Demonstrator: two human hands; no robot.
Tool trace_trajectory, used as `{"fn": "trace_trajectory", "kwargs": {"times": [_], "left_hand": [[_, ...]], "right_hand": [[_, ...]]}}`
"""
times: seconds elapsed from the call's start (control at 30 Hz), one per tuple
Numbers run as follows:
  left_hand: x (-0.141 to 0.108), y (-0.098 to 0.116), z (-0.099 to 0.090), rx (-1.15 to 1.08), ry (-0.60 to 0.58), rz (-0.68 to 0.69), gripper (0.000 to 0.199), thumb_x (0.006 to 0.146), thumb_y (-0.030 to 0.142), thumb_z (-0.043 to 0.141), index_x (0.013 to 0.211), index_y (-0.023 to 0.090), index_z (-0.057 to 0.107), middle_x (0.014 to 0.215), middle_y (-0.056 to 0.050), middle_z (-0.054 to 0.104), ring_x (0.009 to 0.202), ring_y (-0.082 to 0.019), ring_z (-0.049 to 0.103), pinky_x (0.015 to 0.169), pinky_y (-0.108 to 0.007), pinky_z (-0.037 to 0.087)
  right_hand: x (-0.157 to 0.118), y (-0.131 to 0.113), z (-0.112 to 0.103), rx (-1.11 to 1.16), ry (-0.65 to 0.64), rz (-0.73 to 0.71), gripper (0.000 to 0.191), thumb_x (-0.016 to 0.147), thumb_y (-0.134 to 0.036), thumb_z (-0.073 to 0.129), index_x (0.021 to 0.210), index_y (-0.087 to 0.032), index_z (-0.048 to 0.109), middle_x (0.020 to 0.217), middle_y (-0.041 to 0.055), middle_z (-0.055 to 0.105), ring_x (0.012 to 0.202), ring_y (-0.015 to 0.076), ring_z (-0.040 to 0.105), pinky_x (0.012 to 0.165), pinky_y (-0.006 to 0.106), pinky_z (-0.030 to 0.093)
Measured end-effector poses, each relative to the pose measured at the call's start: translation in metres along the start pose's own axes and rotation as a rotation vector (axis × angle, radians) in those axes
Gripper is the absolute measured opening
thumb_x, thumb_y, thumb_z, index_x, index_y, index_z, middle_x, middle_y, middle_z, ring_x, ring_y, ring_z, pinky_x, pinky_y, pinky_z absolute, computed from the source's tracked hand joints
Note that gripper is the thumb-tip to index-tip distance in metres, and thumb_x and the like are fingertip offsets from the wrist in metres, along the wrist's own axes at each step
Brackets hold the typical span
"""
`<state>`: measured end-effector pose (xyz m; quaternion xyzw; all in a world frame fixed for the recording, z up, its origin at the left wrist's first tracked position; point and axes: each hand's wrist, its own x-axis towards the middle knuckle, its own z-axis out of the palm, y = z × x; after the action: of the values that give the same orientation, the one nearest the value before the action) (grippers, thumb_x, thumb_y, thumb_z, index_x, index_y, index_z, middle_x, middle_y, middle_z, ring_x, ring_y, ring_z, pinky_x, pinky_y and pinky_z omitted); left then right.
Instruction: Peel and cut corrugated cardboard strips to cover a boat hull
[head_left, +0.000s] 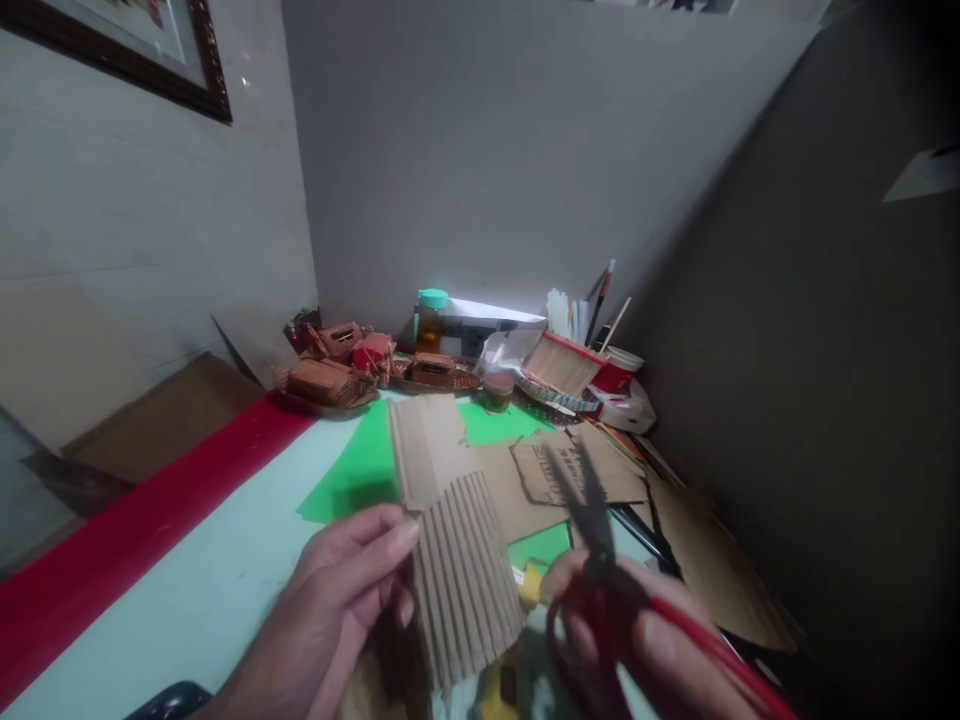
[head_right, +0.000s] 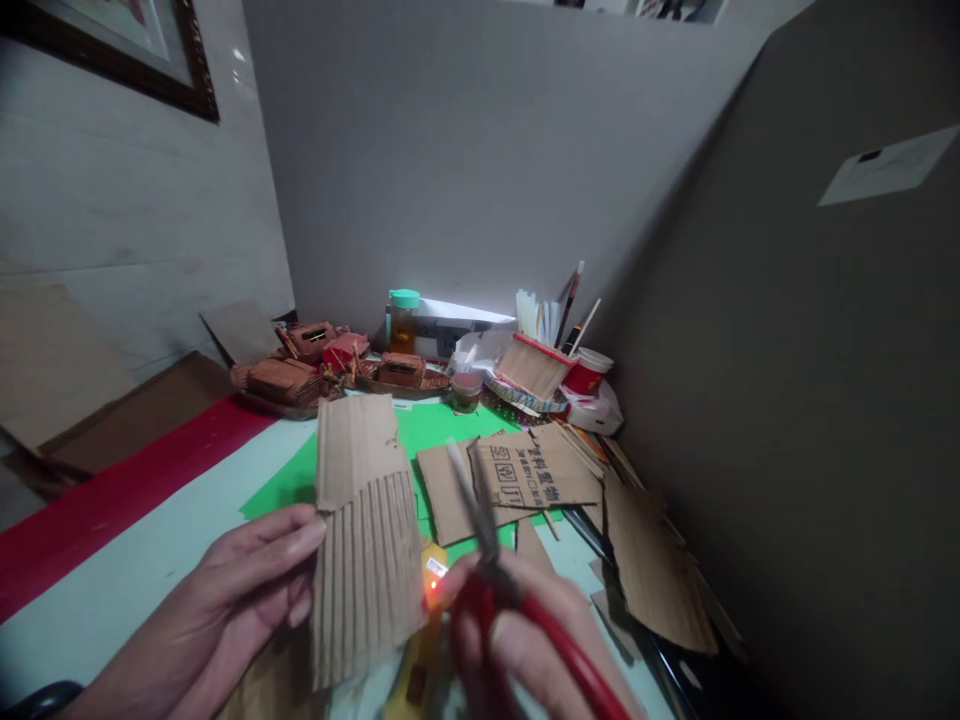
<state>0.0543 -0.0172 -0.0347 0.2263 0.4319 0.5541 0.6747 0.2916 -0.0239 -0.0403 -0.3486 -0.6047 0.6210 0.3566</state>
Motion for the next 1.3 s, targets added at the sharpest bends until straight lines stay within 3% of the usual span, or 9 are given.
{"fn": "trace_trajectory", "kwargs": {"times": [0.13,0.23,0.3,0.43,0.53,0.63,0.73,0.97,1.3], "left_hand": [[-0.002,-0.001,-0.004,0.075,-0.047,-0.005,0.007,0.077,0.026,0.077,0.078,0.019,0.074,0.075,0.001,0.067,0.064,-0.012,0.057,0.054,-0.019,0.047],[-0.005,-0.001,-0.005,0.129,-0.034,-0.024,0.012,0.074,0.031,0.079,0.078,0.021,0.075,0.071,0.002,0.065,0.061,-0.011,0.054,0.052,-0.018,0.045],[-0.006,-0.001,-0.005,0.156,-0.014,-0.045,0.015,0.071,0.032,0.082,0.080,0.022,0.075,0.075,0.002,0.067,0.060,-0.011,0.054,0.052,-0.019,0.045],[-0.007,-0.003,-0.005,0.228,0.003,-0.025,0.019,0.069,0.033,0.082,0.082,0.021,0.074,0.076,0.002,0.066,0.057,-0.010,0.051,0.049,-0.019,0.042],[-0.007,-0.006,-0.008,0.320,-0.089,0.019,0.018,0.076,0.037,0.076,0.081,0.021,0.071,0.068,0.004,0.060,0.053,-0.009,0.047,0.048,-0.019,0.038],[-0.006,-0.008,-0.011,0.428,-0.176,0.072,0.022,0.080,0.042,0.071,0.081,0.020,0.068,0.060,0.006,0.054,0.051,-0.009,0.046,0.050,-0.020,0.037],[-0.007,-0.008,-0.013,0.503,-0.203,0.116,0.025,0.081,0.045,0.069,0.083,0.020,0.067,0.058,0.006,0.052,0.054,-0.011,0.047,0.052,-0.021,0.036],[-0.009,-0.007,-0.011,0.552,-0.219,0.125,0.032,0.077,0.052,0.070,0.074,0.020,0.065,0.056,0.007,0.044,0.053,-0.010,0.041,0.051,-0.021,0.031],[-0.017,-0.004,0.000,0.568,-0.167,0.096,0.034,0.071,0.051,0.076,0.070,0.018,0.065,0.051,0.006,0.045,0.046,-0.009,0.043,0.045,-0.018,0.033]], "right_hand": [[0.004,-0.002,-0.040,-0.810,0.578,0.059,0.036,0.087,-0.052,0.060,0.106,-0.021,0.064,0.085,0.0091,0.066,0.071,0.0246,0.064,0.062,0.036,0.051],[0.010,0.017,-0.063,-1.398,0.605,0.006,0.035,0.087,-0.042,0.054,0.109,-0.017,0.064,0.088,0.0127,0.065,0.078,0.0296,0.064,0.065,0.040,0.052],[0.014,0.028,-0.069,-1.513,0.581,0.000,0.032,0.087,-0.034,0.055,0.110,-0.014,0.065,0.086,0.0138,0.064,0.077,0.0311,0.063,0.063,0.041,0.051],[0.015,0.022,-0.052,-1.562,0.608,-0.067,0.024,0.090,-0.025,0.052,0.107,-0.015,0.066,0.097,0.0163,0.065,0.086,0.0358,0.060,0.071,0.051,0.048],[0.016,-0.002,-0.011,-1.380,0.593,-0.475,0.021,0.094,-0.021,0.054,0.113,-0.014,0.060,0.106,0.0155,0.062,0.094,0.0288,0.060,0.076,0.042,0.050],[0.023,-0.020,0.033,-1.118,0.438,-0.728,0.021,0.091,-0.011,0.059,0.113,-0.013,0.057,0.100,0.0110,0.062,0.090,0.0200,0.059,0.076,0.030,0.050],[0.034,-0.022,0.058,-1.103,0.293,-0.724,0.009,0.094,-0.014,0.054,0.099,-0.013,0.061,0.086,0.0091,0.061,0.076,0.0202,0.055,0.064,0.031,0.047],[0.044,-0.004,0.057,-0.996,0.287,-0.697,0.016,0.096,-0.015,0.046,0.093,-0.013,0.062,0.082,0.0101,0.058,0.074,0.0205,0.054,0.060,0.029,0.047],[0.035,0.000,0.060,-1.252,0.339,-0.847,0.016,0.090,-0.002,0.044,0.091,-0.009,0.058,0.084,0.0152,0.063,0.076,0.0234,0.054,0.065,0.037,0.048]]}}
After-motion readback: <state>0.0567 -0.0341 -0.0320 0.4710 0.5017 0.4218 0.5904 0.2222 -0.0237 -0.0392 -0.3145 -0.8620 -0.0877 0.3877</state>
